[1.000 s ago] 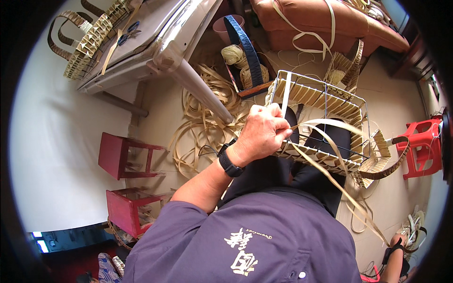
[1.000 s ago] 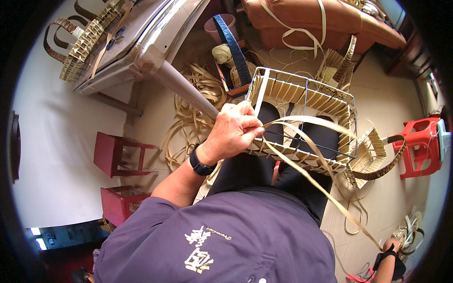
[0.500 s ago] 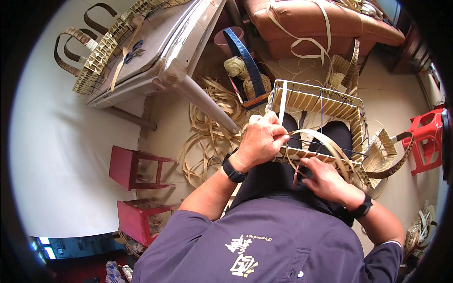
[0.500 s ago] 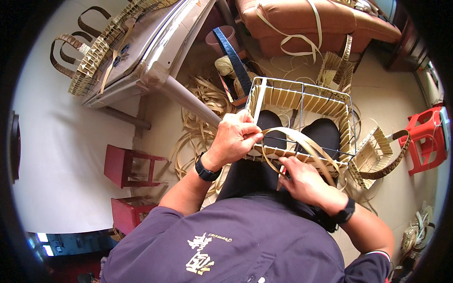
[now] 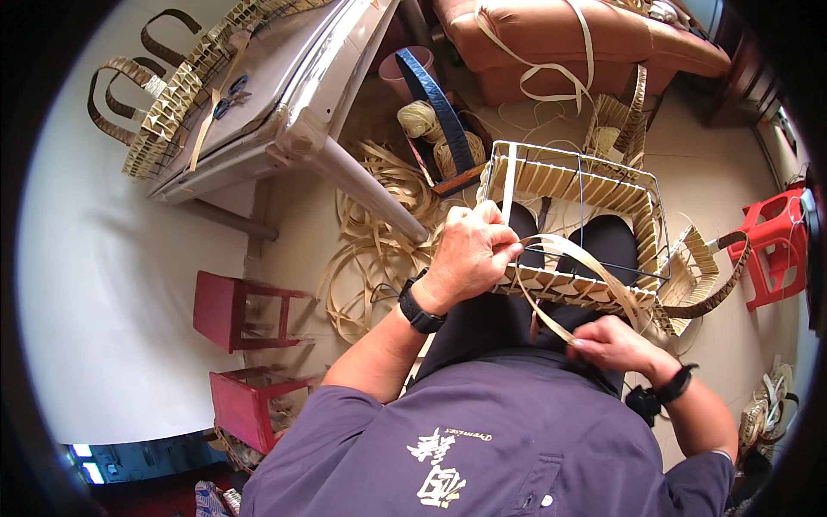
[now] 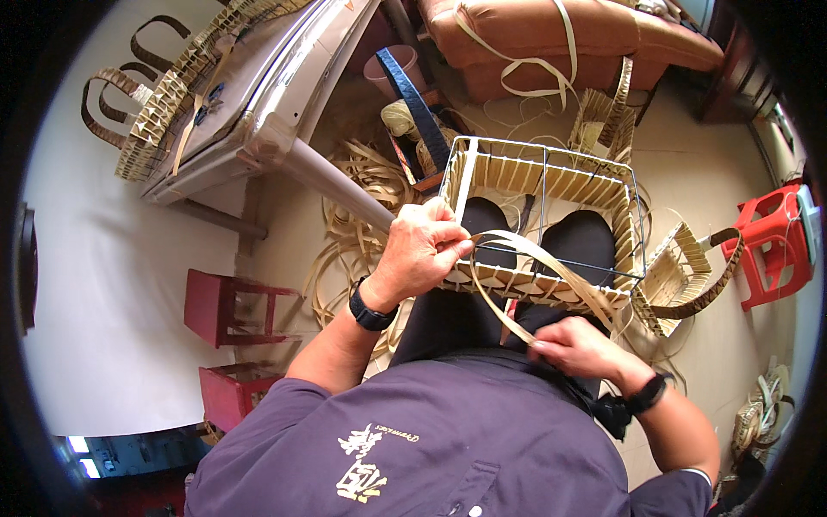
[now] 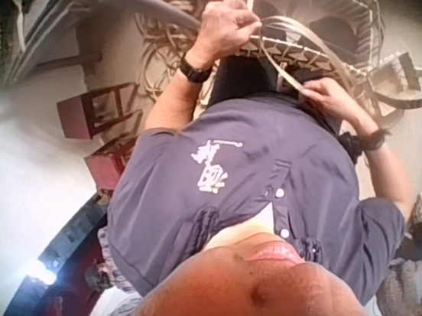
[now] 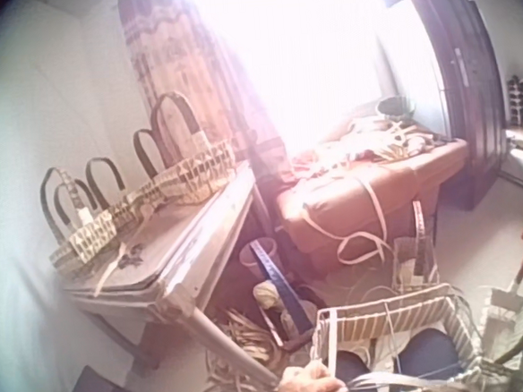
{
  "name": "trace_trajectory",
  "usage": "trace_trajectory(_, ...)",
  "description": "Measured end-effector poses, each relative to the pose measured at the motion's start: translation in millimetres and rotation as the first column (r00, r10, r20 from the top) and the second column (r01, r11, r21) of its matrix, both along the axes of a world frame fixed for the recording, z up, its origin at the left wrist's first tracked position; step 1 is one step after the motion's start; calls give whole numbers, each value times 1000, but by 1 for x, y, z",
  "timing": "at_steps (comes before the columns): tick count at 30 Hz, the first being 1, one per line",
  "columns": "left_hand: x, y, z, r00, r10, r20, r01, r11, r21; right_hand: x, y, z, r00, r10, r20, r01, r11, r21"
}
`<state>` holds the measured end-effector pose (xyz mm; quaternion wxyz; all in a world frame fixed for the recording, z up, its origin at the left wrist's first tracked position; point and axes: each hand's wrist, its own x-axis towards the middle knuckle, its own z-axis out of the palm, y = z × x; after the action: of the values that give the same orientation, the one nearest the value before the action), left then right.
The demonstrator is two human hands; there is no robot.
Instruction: The person weaves a basket by hand, threading strips of bamboo through the frame and securing them by tucking the ends into the weave.
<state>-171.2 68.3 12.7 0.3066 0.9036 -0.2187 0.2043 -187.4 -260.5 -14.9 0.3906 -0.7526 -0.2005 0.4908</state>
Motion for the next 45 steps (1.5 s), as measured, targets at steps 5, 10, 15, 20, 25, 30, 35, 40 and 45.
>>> trace_trajectory(5,-4,1,3,1000,19,-12,-19,1000,-9,-35,-193,-63,923,248,294,-42,825,-563)
trace_trajectory(10,-2,-2,2,1000,2,-4,-2,1000,0,-94,-321,-83,944,212,255,29,714,-700)
trace_trajectory(15,1,-4,1,999,-38,-3,38,999,-7,-119,-365,-65,929,70,364,182,768,-614)
trace_trajectory(20,-1,-4,5,1000,5,-21,-5,1000,6,-46,-118,16,916,-244,318,266,964,-27)
trace_trajectory(25,3,0,4,999,4,-38,-4,1000,-7,-14,9,18,890,-109,443,79,993,87)
trace_trajectory(30,1,4,3,999,22,-37,-22,1000,7,-6,10,1,1000,5,30,-6,999,49)
trace_trajectory(35,-3,0,6,1000,19,-4,-19,1000,-7,-27,-135,-33,922,184,341,-70,945,-320)
trace_trajectory(40,-1,-3,3,1000,7,-9,-7,1000,-21,-63,-233,-64,952,127,277,66,801,-595)
trace_trajectory(45,1,-6,2,1000,-15,-4,15,999,-33,-70,-223,-28,908,19,418,178,887,-426)
